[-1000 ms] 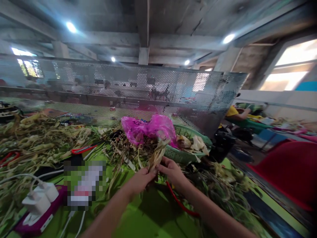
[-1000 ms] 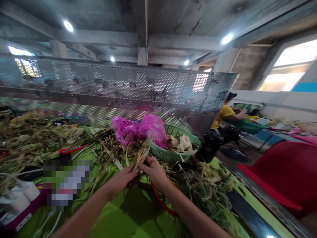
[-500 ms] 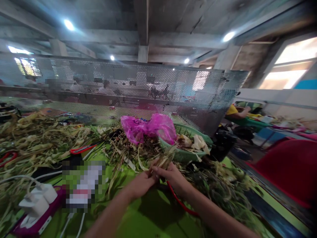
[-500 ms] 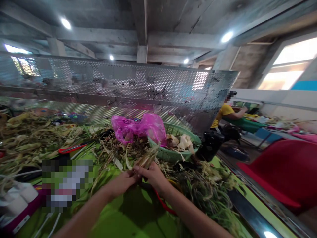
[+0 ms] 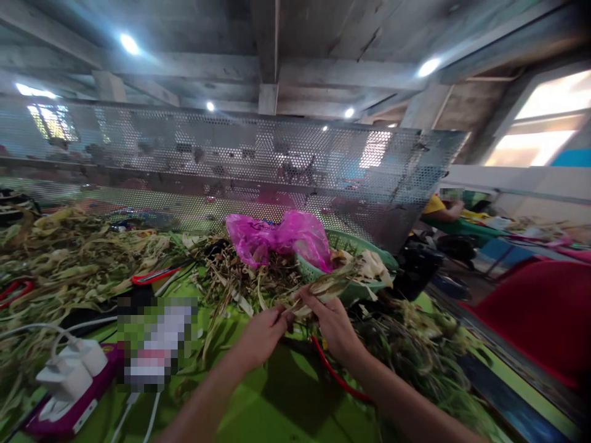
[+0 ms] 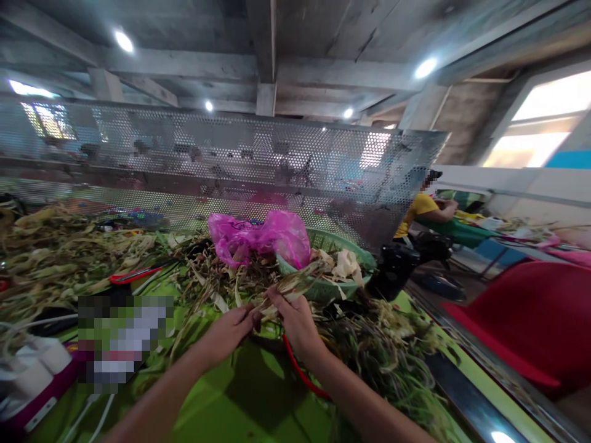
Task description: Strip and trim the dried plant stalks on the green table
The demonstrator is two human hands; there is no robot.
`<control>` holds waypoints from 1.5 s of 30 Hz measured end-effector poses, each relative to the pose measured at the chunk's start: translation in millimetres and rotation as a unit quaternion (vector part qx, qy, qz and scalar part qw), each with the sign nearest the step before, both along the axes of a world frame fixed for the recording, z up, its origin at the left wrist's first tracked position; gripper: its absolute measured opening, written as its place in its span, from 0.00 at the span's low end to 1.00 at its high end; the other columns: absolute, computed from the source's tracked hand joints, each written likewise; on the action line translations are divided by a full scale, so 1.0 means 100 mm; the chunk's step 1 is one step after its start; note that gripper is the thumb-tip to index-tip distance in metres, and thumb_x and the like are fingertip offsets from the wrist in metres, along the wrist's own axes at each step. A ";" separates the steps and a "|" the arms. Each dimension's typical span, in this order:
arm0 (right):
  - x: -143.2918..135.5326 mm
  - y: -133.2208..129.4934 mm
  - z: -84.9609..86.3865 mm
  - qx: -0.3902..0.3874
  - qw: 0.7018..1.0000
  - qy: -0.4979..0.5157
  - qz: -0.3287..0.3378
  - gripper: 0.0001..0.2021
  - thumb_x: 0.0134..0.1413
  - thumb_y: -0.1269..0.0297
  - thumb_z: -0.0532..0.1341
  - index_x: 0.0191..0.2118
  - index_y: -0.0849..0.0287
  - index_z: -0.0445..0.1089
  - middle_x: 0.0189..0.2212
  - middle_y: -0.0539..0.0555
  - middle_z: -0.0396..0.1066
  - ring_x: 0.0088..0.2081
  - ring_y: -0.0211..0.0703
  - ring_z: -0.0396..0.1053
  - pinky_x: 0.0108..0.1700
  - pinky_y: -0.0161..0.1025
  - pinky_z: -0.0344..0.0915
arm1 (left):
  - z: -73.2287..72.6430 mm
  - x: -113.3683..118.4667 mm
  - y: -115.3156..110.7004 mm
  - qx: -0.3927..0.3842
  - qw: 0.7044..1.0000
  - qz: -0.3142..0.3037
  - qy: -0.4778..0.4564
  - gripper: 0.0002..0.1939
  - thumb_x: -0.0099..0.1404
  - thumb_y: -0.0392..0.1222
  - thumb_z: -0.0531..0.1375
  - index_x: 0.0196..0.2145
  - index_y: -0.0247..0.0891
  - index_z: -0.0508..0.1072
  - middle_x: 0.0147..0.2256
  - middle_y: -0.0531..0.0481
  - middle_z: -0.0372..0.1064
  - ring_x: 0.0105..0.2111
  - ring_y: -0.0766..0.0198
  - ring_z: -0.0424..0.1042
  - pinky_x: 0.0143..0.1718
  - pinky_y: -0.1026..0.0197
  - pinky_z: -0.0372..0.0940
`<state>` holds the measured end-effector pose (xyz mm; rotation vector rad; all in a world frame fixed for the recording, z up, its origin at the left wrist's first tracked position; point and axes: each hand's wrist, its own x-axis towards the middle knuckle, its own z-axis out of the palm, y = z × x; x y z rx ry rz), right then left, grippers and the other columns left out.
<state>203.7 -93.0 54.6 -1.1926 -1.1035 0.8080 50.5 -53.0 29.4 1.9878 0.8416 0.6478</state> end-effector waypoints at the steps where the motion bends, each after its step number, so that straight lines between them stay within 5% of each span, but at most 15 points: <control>1: -0.01 -0.01 0.01 -0.004 1.000 -0.002 -0.006 0.19 0.45 0.47 0.65 0.23 0.60 0.69 0.19 0.48 0.60 0.22 0.35 0.53 0.25 0.34 0.52 | 0.01 0.01 -0.01 -0.002 1.000 0.000 -0.007 0.21 0.68 0.53 0.45 0.31 0.36 0.68 0.29 0.50 0.66 0.31 0.64 0.63 0.33 0.63 0.56; 8: 0.00 -0.01 0.00 -0.012 0.999 -0.019 0.025 0.17 0.46 0.49 0.65 0.29 0.59 0.68 0.19 0.45 0.56 0.21 0.34 0.51 0.24 0.33 0.51 | 0.03 0.06 -0.06 -0.055 0.998 0.003 -0.039 0.20 0.67 0.54 0.47 0.33 0.36 0.69 0.28 0.50 0.67 0.29 0.63 0.62 0.31 0.62 0.56; 13: -0.04 -0.02 -0.05 -0.045 0.997 -0.055 0.011 0.17 0.45 0.48 0.63 0.30 0.59 0.69 0.22 0.47 0.61 0.24 0.37 0.54 0.26 0.33 0.54 | -0.02 0.05 -0.06 -0.098 0.986 0.022 -0.134 0.18 0.64 0.54 0.54 0.38 0.35 0.69 0.35 0.48 0.69 0.34 0.63 0.64 0.38 0.61 0.59; 18: -0.10 -0.03 0.03 -0.096 0.991 -0.097 0.005 0.18 0.39 0.47 0.63 0.25 0.59 0.68 0.23 0.50 0.65 0.25 0.40 0.58 0.28 0.35 0.58 | -0.03 0.01 0.01 -0.141 0.982 0.027 -0.121 0.20 0.60 0.57 0.58 0.37 0.35 0.70 0.30 0.50 0.67 0.29 0.66 0.62 0.34 0.62 0.59; 20: -0.11 -0.01 0.06 -0.104 0.988 -0.102 -0.043 0.19 0.37 0.45 0.63 0.24 0.58 0.69 0.22 0.50 0.64 0.25 0.40 0.58 0.25 0.35 0.58 | 0.04 -0.06 0.07 -0.111 0.966 0.092 -0.212 0.20 0.63 0.56 0.56 0.42 0.37 0.69 0.33 0.50 0.67 0.31 0.66 0.64 0.36 0.62 0.61; 23: -0.11 0.00 0.09 -0.083 0.987 -0.114 -0.072 0.19 0.36 0.44 0.63 0.24 0.57 0.71 0.23 0.51 0.65 0.24 0.41 0.59 0.24 0.36 0.58 | 0.22 -0.24 0.11 0.015 0.879 0.325 -0.348 0.20 0.68 0.53 0.49 0.50 0.39 0.63 0.40 0.47 0.66 0.38 0.64 0.65 0.42 0.60 0.61; 25: -0.11 0.00 0.11 -0.066 0.987 -0.130 -0.067 0.19 0.37 0.44 0.62 0.23 0.57 0.71 0.24 0.53 0.66 0.25 0.42 0.60 0.25 0.37 0.59 | 0.31 -0.31 0.10 0.087 0.855 0.375 -0.347 0.20 0.68 0.53 0.48 0.51 0.38 0.62 0.43 0.44 0.66 0.42 0.62 0.65 0.46 0.59 0.60; 27: -0.12 -0.01 0.14 -0.066 0.985 -0.146 -0.069 0.18 0.37 0.44 0.63 0.23 0.56 0.71 0.25 0.54 0.67 0.26 0.44 0.61 0.27 0.38 0.60 | 0.32 -0.30 0.04 0.089 0.892 0.329 -0.296 0.20 0.69 0.54 0.45 0.48 0.37 0.64 0.42 0.45 0.67 0.41 0.61 0.66 0.45 0.59 0.61; 30: -0.13 -0.04 0.20 -0.047 0.981 -0.169 -0.079 0.19 0.38 0.42 0.62 0.23 0.55 0.72 0.28 0.56 0.70 0.32 0.49 0.65 0.34 0.41 0.63 | 0.23 -0.14 -0.09 0.069 0.968 0.184 -0.159 0.25 0.70 0.56 0.40 0.43 0.38 0.69 0.37 0.47 0.71 0.37 0.61 0.68 0.40 0.60 0.62; 32: -0.13 -0.04 0.22 -0.035 0.981 -0.177 -0.073 0.20 0.39 0.41 0.62 0.22 0.55 0.71 0.29 0.57 0.72 0.35 0.52 0.67 0.40 0.43 0.64 | 0.14 -0.02 -0.17 0.094 0.987 0.113 -0.063 0.27 0.69 0.58 0.40 0.43 0.38 0.70 0.38 0.45 0.72 0.38 0.58 0.70 0.38 0.59 0.63; 37: -0.07 0.02 0.16 -0.067 0.987 -0.146 -0.031 0.20 0.34 0.41 0.66 0.19 0.55 0.69 0.24 0.57 0.71 0.32 0.52 0.66 0.38 0.43 0.64 | -0.02 0.12 -0.21 0.124 0.987 0.062 0.077 0.27 0.69 0.56 0.39 0.47 0.37 0.69 0.34 0.41 0.74 0.33 0.53 0.73 0.34 0.55 0.64; 45: -0.05 0.01 0.02 -0.047 0.996 -0.076 0.006 0.18 0.41 0.45 0.65 0.22 0.57 0.69 0.23 0.53 0.68 0.31 0.47 0.64 0.37 0.39 0.62 | -0.05 0.11 -0.17 0.100 0.990 0.078 0.061 0.27 0.69 0.57 0.39 0.45 0.39 0.70 0.38 0.43 0.75 0.35 0.56 0.72 0.37 0.57 0.64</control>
